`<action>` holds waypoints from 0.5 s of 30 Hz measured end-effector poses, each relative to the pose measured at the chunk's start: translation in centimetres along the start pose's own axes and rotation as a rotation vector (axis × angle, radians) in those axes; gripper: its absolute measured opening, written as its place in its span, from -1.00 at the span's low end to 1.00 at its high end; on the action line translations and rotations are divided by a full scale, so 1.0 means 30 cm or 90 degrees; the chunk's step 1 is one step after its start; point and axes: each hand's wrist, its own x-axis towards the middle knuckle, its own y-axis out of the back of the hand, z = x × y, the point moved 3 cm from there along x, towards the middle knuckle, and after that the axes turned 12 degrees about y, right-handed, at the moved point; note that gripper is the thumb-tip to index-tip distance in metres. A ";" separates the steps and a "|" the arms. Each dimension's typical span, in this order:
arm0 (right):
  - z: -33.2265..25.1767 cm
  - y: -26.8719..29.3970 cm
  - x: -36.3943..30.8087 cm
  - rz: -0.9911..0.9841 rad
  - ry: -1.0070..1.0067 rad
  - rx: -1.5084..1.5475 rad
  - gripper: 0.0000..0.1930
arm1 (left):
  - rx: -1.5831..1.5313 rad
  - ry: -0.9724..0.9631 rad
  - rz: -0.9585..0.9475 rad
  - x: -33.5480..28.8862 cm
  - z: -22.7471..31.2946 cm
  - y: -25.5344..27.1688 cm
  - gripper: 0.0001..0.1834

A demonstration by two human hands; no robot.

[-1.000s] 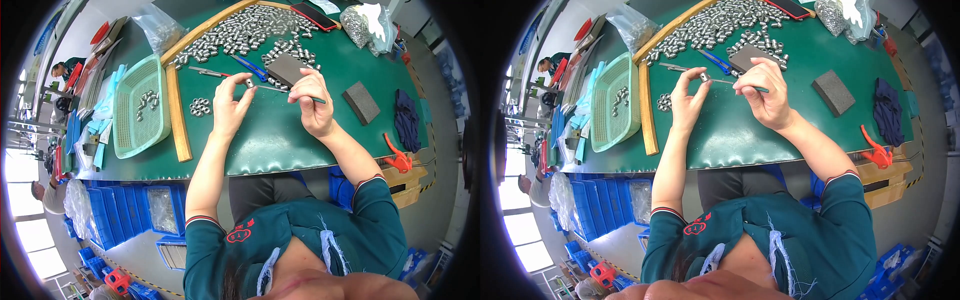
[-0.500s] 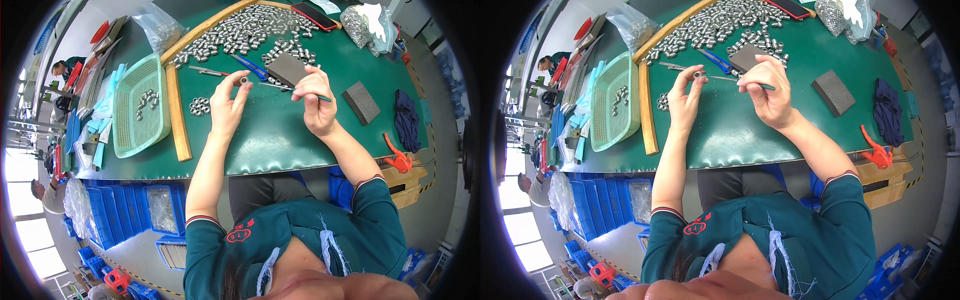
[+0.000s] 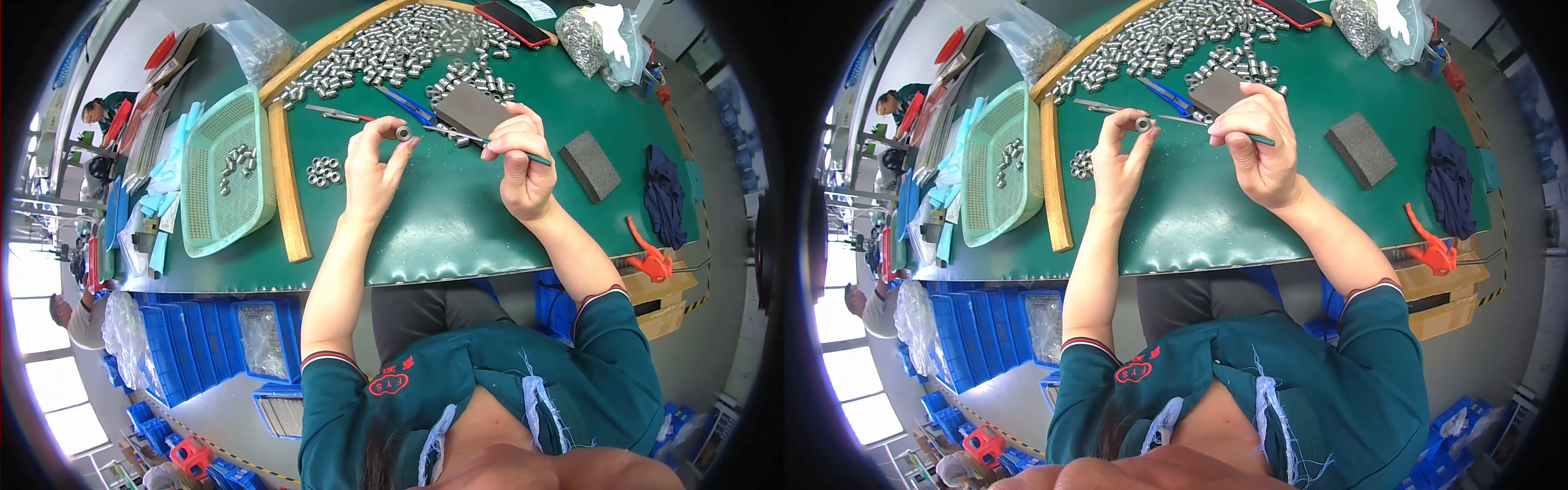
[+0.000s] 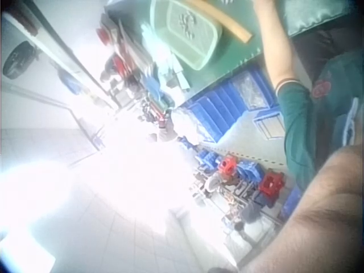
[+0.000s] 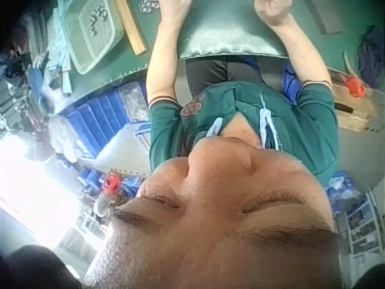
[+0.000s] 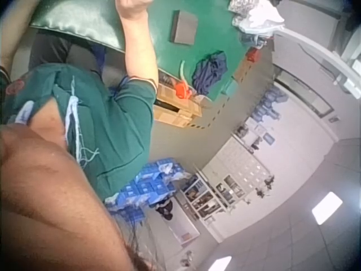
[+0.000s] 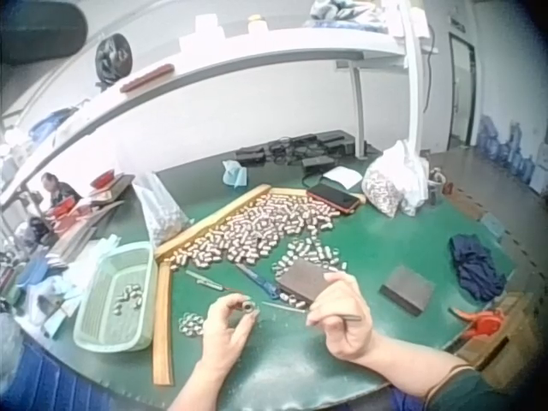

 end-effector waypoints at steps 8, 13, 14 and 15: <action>-0.014 -0.006 0.008 -0.023 0.022 -0.002 -0.91 | 0.118 -0.128 -0.003 0.009 0.046 0.014 -0.72; -0.020 -0.014 0.010 -0.043 0.018 -0.004 -0.92 | 0.150 -0.166 0.019 0.004 0.055 0.013 -0.68; -0.021 -0.017 0.010 -0.051 0.020 -0.012 -0.92 | 0.170 -0.174 0.019 0.002 0.057 0.011 -0.67; -0.022 -0.018 0.010 -0.051 0.020 -0.013 -0.92 | 0.188 -0.182 0.020 0.000 0.061 0.009 -0.66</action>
